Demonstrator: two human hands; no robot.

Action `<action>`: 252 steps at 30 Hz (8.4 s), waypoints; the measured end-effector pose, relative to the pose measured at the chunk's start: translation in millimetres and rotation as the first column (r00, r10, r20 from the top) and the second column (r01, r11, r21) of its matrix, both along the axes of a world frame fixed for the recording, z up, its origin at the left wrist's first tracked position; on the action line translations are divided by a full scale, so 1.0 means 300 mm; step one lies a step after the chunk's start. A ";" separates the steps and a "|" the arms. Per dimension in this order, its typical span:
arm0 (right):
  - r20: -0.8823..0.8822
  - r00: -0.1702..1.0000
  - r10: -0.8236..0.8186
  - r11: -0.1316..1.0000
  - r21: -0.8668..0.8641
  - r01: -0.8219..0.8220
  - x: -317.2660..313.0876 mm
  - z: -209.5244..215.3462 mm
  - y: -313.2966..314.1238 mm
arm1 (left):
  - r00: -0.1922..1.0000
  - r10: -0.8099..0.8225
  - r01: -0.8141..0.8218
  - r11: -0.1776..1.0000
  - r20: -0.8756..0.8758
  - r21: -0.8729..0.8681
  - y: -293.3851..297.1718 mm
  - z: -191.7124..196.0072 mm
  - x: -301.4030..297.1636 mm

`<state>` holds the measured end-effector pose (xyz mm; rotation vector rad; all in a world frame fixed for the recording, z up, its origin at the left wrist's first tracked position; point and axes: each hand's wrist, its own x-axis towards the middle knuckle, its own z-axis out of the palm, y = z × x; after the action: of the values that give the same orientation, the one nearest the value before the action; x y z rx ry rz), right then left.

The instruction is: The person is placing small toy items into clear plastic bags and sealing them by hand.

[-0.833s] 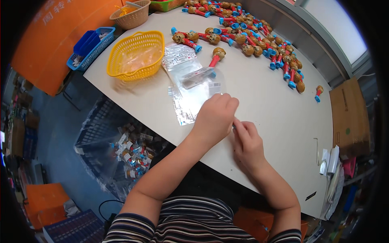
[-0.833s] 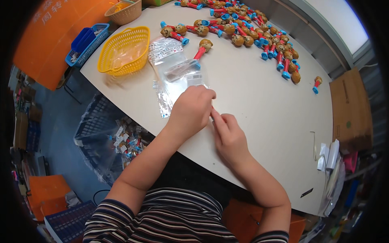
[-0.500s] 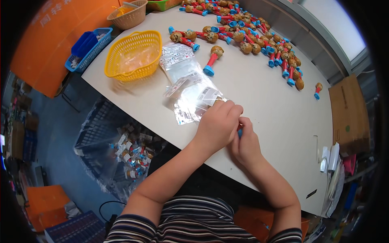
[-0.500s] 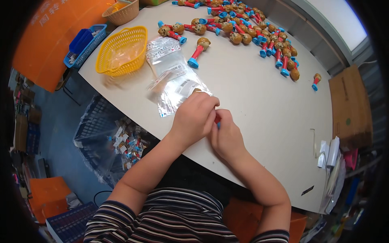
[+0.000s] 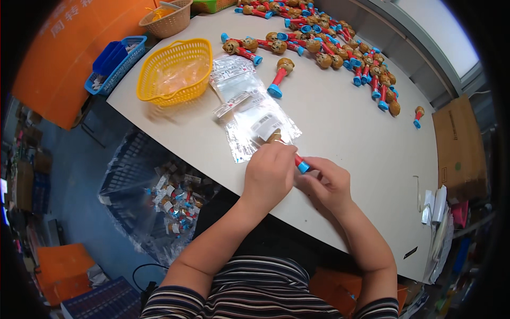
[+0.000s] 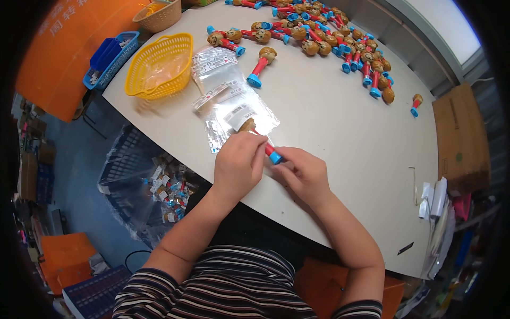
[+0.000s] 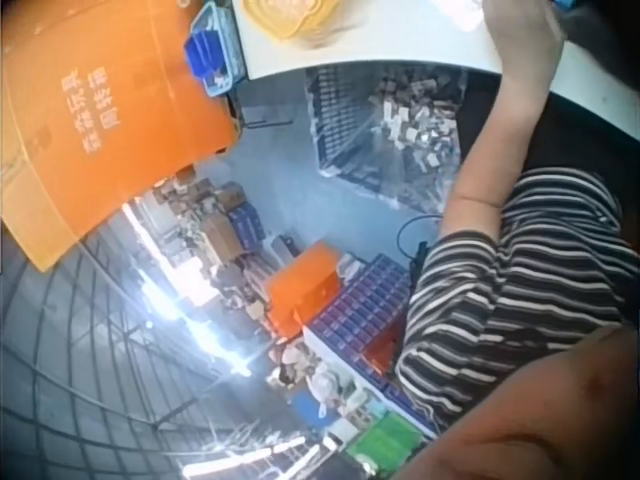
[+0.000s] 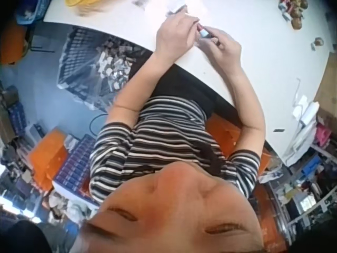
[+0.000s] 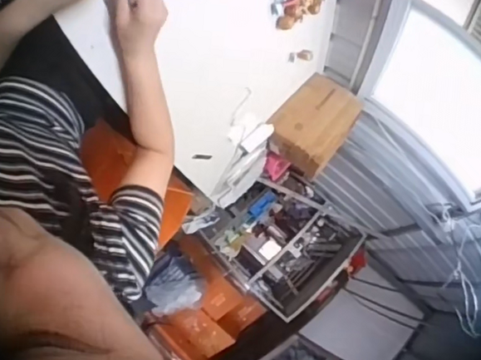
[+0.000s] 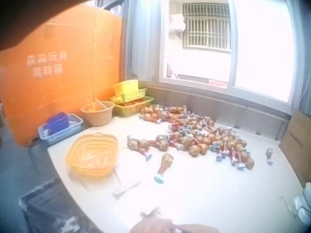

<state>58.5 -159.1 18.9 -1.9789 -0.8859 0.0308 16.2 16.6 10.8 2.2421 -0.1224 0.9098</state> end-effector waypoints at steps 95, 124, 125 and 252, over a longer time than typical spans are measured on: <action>-0.774 0.630 -0.068 0.997 -0.031 0.069 0.063 0.059 -0.081 | 0.967 0.154 -0.176 0.979 -0.200 -0.098 0.943 0.302 0.233; 0.303 0.951 0.068 0.993 -0.114 -0.035 0.092 -0.038 -0.124 | 0.881 -0.466 0.472 0.859 -0.079 0.201 0.141 -0.052 -0.016; 0.198 0.977 0.074 0.994 -0.097 -0.056 0.091 -0.042 -0.119 | 0.879 -0.453 0.464 0.885 -0.150 0.043 0.140 -0.048 -0.030; -0.101 0.918 -0.383 0.913 -0.188 0.361 0.411 0.052 0.393 | 0.962 0.130 -0.081 0.976 -0.241 0.204 0.219 -0.038 0.134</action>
<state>181.7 -41.2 34.5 -2.2447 -0.4160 0.0203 56.4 82.2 -0.4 2.5457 0.0295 0.6809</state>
